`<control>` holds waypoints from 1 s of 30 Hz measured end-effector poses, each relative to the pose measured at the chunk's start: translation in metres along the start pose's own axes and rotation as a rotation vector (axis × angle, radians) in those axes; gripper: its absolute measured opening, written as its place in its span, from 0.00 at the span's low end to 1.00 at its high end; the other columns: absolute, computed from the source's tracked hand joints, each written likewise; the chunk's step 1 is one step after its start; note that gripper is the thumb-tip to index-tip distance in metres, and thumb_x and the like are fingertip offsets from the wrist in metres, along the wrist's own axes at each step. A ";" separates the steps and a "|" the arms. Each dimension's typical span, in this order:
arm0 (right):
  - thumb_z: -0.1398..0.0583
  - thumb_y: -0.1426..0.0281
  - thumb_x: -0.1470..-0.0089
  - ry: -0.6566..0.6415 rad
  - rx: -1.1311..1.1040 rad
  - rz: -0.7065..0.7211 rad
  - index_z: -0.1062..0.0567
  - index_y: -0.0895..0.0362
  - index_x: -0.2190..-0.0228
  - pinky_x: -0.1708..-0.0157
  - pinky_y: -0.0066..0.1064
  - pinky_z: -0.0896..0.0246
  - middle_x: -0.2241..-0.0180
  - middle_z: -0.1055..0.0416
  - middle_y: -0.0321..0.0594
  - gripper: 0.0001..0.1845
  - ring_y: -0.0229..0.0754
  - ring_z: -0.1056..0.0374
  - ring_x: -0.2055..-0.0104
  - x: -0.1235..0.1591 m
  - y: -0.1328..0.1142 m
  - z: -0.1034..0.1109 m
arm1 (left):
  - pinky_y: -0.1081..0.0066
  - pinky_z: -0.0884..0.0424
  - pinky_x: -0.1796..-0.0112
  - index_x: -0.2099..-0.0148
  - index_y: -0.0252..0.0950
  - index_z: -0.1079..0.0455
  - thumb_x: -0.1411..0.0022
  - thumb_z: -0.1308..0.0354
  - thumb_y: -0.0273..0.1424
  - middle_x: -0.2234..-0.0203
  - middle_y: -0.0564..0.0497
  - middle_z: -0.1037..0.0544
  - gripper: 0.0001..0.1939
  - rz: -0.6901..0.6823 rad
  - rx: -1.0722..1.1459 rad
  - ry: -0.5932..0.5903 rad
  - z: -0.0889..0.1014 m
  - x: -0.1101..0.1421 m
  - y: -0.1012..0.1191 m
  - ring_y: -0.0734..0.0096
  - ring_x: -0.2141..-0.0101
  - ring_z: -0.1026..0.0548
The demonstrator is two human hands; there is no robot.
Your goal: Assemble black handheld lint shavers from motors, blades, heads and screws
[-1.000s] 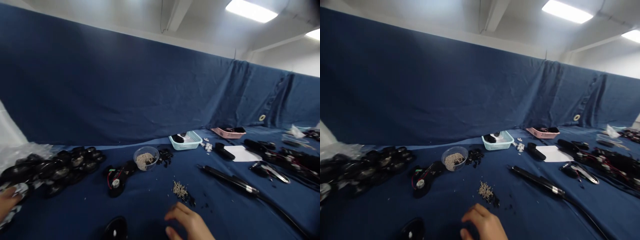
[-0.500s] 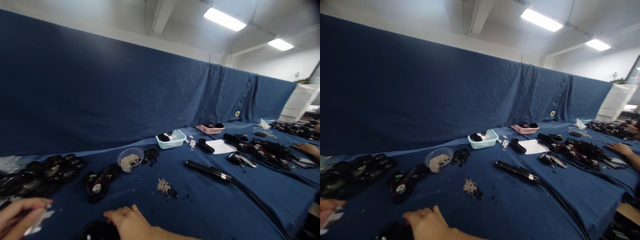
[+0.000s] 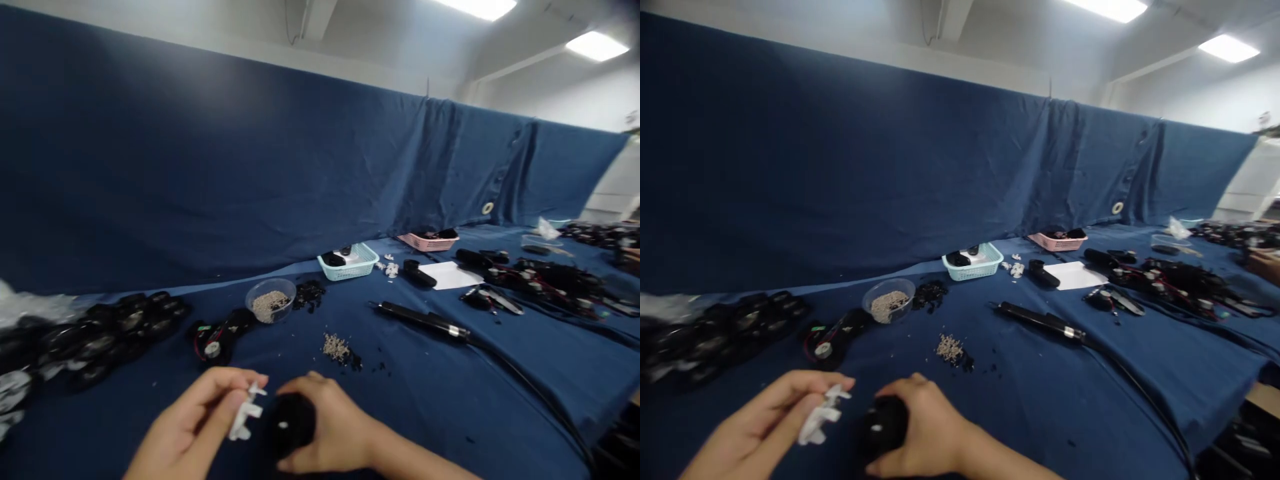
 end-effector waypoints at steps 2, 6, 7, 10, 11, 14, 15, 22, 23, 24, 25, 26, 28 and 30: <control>0.29 0.60 0.67 0.034 -0.022 -0.051 0.26 0.53 0.54 0.56 0.36 0.35 0.58 0.28 0.40 0.35 0.45 0.31 0.58 0.024 0.010 0.022 | 0.62 0.28 0.56 0.58 0.51 0.29 0.41 0.46 0.50 0.61 0.54 0.21 0.14 0.001 -0.030 -0.053 -0.021 0.001 0.003 0.56 0.58 0.24; 0.30 0.66 0.64 0.083 -0.049 -0.092 0.27 0.55 0.53 0.56 0.37 0.37 0.58 0.30 0.41 0.32 0.46 0.32 0.57 0.044 0.016 0.036 | 0.69 0.30 0.57 0.60 0.46 0.29 0.37 0.49 0.47 0.63 0.54 0.22 0.14 -0.056 -0.065 -0.145 -0.057 -0.004 0.004 0.63 0.59 0.25; 0.29 0.67 0.64 0.085 -0.056 -0.087 0.26 0.54 0.54 0.56 0.36 0.37 0.59 0.29 0.40 0.32 0.45 0.32 0.58 0.045 0.015 0.035 | 0.70 0.31 0.57 0.61 0.45 0.29 0.36 0.50 0.45 0.62 0.55 0.22 0.13 -0.084 -0.089 -0.162 -0.064 -0.006 0.005 0.65 0.58 0.26; 0.29 0.70 0.67 0.091 -0.074 -0.058 0.25 0.53 0.55 0.55 0.35 0.38 0.60 0.29 0.38 0.32 0.44 0.33 0.57 0.041 0.007 0.033 | 0.73 0.32 0.56 0.61 0.44 0.30 0.34 0.51 0.41 0.62 0.56 0.23 0.11 -0.177 -0.164 -0.193 -0.077 -0.007 0.012 0.69 0.58 0.26; 0.29 0.71 0.67 0.095 -0.079 -0.049 0.25 0.53 0.55 0.54 0.35 0.38 0.60 0.29 0.38 0.32 0.44 0.33 0.57 0.040 0.004 0.033 | 0.74 0.32 0.56 0.61 0.44 0.30 0.34 0.51 0.39 0.62 0.56 0.23 0.10 -0.198 -0.176 -0.194 -0.079 -0.007 0.014 0.71 0.58 0.26; 0.31 0.75 0.66 0.113 -0.123 -0.042 0.26 0.54 0.53 0.55 0.33 0.37 0.59 0.30 0.38 0.33 0.42 0.32 0.57 0.038 -0.006 0.038 | 0.76 0.32 0.56 0.59 0.44 0.30 0.33 0.52 0.37 0.61 0.57 0.23 0.09 -0.222 -0.167 -0.171 -0.079 -0.007 0.017 0.74 0.58 0.25; 0.32 0.76 0.66 0.123 -0.144 -0.042 0.26 0.54 0.54 0.55 0.33 0.37 0.59 0.31 0.38 0.32 0.42 0.32 0.57 0.038 -0.009 0.039 | 0.76 0.32 0.56 0.59 0.44 0.30 0.33 0.51 0.37 0.61 0.58 0.23 0.09 -0.226 -0.160 -0.157 -0.079 -0.007 0.018 0.75 0.58 0.25; 0.33 0.79 0.67 0.148 -0.214 -0.028 0.25 0.55 0.56 0.60 0.30 0.35 0.61 0.32 0.37 0.30 0.41 0.31 0.60 0.037 -0.021 0.044 | 0.80 0.32 0.56 0.60 0.44 0.31 0.33 0.50 0.32 0.60 0.59 0.24 0.07 -0.339 -0.173 -0.077 -0.072 0.003 0.026 0.78 0.57 0.25; 0.33 0.79 0.67 0.149 -0.213 -0.029 0.25 0.54 0.56 0.60 0.30 0.35 0.61 0.32 0.37 0.31 0.40 0.31 0.60 0.036 -0.021 0.044 | 0.80 0.32 0.55 0.60 0.44 0.31 0.33 0.50 0.32 0.59 0.58 0.24 0.07 -0.358 -0.177 -0.059 -0.071 0.004 0.028 0.78 0.57 0.25; 0.33 0.79 0.67 0.151 -0.213 -0.030 0.25 0.54 0.55 0.60 0.30 0.36 0.61 0.32 0.37 0.32 0.40 0.32 0.60 0.035 -0.021 0.044 | 0.80 0.32 0.55 0.60 0.44 0.30 0.33 0.50 0.32 0.59 0.58 0.24 0.07 -0.368 -0.179 -0.043 -0.069 0.005 0.029 0.78 0.57 0.25; 0.33 0.79 0.67 0.154 -0.211 -0.030 0.25 0.54 0.55 0.59 0.30 0.36 0.61 0.32 0.37 0.32 0.40 0.32 0.60 0.035 -0.021 0.045 | 0.81 0.31 0.56 0.60 0.44 0.30 0.33 0.50 0.32 0.59 0.58 0.23 0.07 -0.370 -0.179 -0.028 -0.067 0.005 0.030 0.79 0.57 0.25; 0.34 0.79 0.67 0.157 -0.210 -0.027 0.25 0.54 0.55 0.59 0.30 0.36 0.60 0.32 0.37 0.32 0.40 0.32 0.59 0.034 -0.022 0.045 | 0.81 0.31 0.56 0.60 0.44 0.30 0.33 0.50 0.32 0.59 0.58 0.23 0.07 -0.366 -0.178 -0.015 -0.066 0.005 0.030 0.79 0.57 0.24; 0.34 0.80 0.66 0.162 -0.212 -0.021 0.25 0.54 0.54 0.59 0.30 0.36 0.60 0.32 0.37 0.32 0.40 0.32 0.59 0.033 -0.023 0.046 | 0.81 0.31 0.56 0.60 0.44 0.30 0.33 0.49 0.32 0.60 0.58 0.22 0.06 -0.360 -0.180 -0.003 -0.064 0.005 0.030 0.79 0.58 0.24; 0.35 0.80 0.66 0.156 -0.217 -0.018 0.25 0.53 0.54 0.60 0.29 0.36 0.60 0.32 0.37 0.32 0.40 0.32 0.60 0.032 -0.025 0.045 | 0.82 0.31 0.56 0.60 0.44 0.30 0.33 0.49 0.31 0.60 0.58 0.22 0.06 -0.368 -0.184 0.007 -0.064 0.005 0.030 0.79 0.58 0.24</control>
Point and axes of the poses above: each hand's wrist, its own x-axis away from the middle knuckle, its own z-axis out of the back of the hand, y = z × x, the point moved 8 cm from there along -x, towards the middle knuckle
